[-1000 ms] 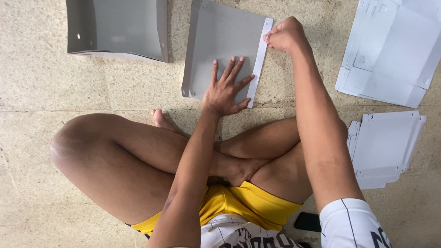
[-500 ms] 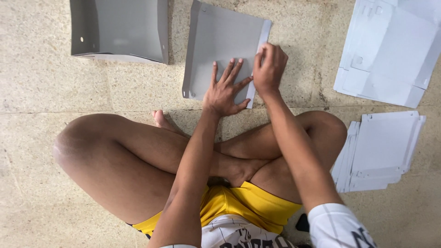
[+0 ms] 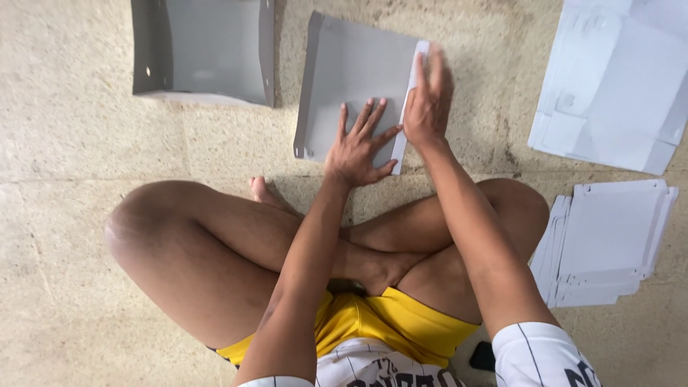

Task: The person folds cardboard sheets into small white boxes by hand, bending along pre-scored lines and tucking in the tabs to secure the sides. They handle multiple pieces, stacking completed boxes and starting new ones on the tiled floor.

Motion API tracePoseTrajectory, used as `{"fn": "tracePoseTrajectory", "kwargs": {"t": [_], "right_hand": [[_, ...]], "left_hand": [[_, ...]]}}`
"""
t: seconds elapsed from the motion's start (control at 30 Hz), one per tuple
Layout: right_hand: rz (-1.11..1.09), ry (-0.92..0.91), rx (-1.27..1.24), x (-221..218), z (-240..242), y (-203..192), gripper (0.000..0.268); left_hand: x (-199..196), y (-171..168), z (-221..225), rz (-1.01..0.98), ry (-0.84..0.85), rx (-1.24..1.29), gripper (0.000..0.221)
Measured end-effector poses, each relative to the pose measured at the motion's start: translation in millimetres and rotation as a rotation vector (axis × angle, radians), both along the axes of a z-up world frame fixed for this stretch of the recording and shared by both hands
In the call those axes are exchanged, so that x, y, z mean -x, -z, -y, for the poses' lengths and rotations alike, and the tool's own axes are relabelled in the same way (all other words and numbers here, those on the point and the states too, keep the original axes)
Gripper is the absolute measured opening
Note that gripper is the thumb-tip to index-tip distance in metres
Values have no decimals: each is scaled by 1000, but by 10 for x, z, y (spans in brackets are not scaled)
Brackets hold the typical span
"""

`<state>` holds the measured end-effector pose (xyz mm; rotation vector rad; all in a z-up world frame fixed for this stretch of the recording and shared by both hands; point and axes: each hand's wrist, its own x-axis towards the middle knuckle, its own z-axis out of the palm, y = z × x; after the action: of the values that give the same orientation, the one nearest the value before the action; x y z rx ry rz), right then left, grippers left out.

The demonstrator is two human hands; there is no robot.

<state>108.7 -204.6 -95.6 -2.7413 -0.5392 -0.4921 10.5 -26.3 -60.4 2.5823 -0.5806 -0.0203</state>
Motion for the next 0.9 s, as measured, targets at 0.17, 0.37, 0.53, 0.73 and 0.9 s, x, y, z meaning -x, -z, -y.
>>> {"fn": "tracePoseTrajectory", "kwargs": {"t": [0.17,0.37,0.53,0.73,0.9], "right_hand": [[-114,-7,280,-46,-202,-339,50],[-84,118,414,-6,-409,-319,52],[-180,113,425,-12,-368,-280,58],[-89,78,357,4,-270,-237,54],[-142,51,-84,32,-115,-290,54]], "left_hand": [[12,-36,23,7,-30,-36,69],[33,-76,57,7,-76,-68,65],[25,-139,56,-16,-85,-64,65],[7,-195,44,-76,-69,-94,69],[15,-174,42,-97,-66,-91,72]]}}
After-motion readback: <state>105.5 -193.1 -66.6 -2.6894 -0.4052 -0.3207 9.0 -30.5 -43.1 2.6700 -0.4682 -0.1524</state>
